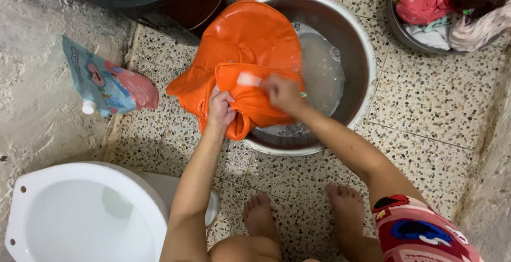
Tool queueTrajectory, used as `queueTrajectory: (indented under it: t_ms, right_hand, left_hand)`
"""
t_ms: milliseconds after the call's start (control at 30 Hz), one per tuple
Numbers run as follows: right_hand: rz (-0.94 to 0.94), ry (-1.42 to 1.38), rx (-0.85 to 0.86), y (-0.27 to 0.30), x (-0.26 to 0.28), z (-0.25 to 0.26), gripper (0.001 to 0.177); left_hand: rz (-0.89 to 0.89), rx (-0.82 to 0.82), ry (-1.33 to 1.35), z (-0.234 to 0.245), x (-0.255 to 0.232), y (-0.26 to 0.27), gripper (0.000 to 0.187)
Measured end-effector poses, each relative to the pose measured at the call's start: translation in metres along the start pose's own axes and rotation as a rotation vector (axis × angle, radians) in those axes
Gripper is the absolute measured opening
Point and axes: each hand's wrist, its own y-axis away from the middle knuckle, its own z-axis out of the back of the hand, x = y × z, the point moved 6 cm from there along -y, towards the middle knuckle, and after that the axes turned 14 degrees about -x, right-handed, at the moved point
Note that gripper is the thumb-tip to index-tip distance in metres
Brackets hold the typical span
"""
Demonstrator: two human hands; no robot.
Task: The person washes an orange garment by hand in a metal basin filled with soapy water. They scrub the fabric using a toothbrush and rinse it in the basin.
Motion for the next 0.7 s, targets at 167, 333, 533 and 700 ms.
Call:
queueTrajectory:
  t_ms: [167, 333, 533, 700]
  right_hand:
    - [-0.202, -0.231, -0.267, -0.045, -0.038, 0.049, 0.02]
    - [-0.576, -0.114, 0.294, -0.033, -0.051, 0.048, 0.028]
    - [-0.494, -0.073, 0.231, -0.06, -0.029, 0.06, 0.023]
    - [-0.339, -0.18, 0.101, -0.072, -0.093, 0.041, 0.028]
  left_hand:
    - [-0.019, 0.134, -0.03, -0.014, -0.011, 0.009, 0.086]
    - [-0.018, 0.133, 0.002, -0.017, -0.011, 0.005, 0.08]
    - [-0.175, 0.033, -0.536, -0.006, -0.01, 0.005, 0.052]
    - [-0.214, -0.201, -0.554, 0.014, -0.018, -0.005, 0.038]
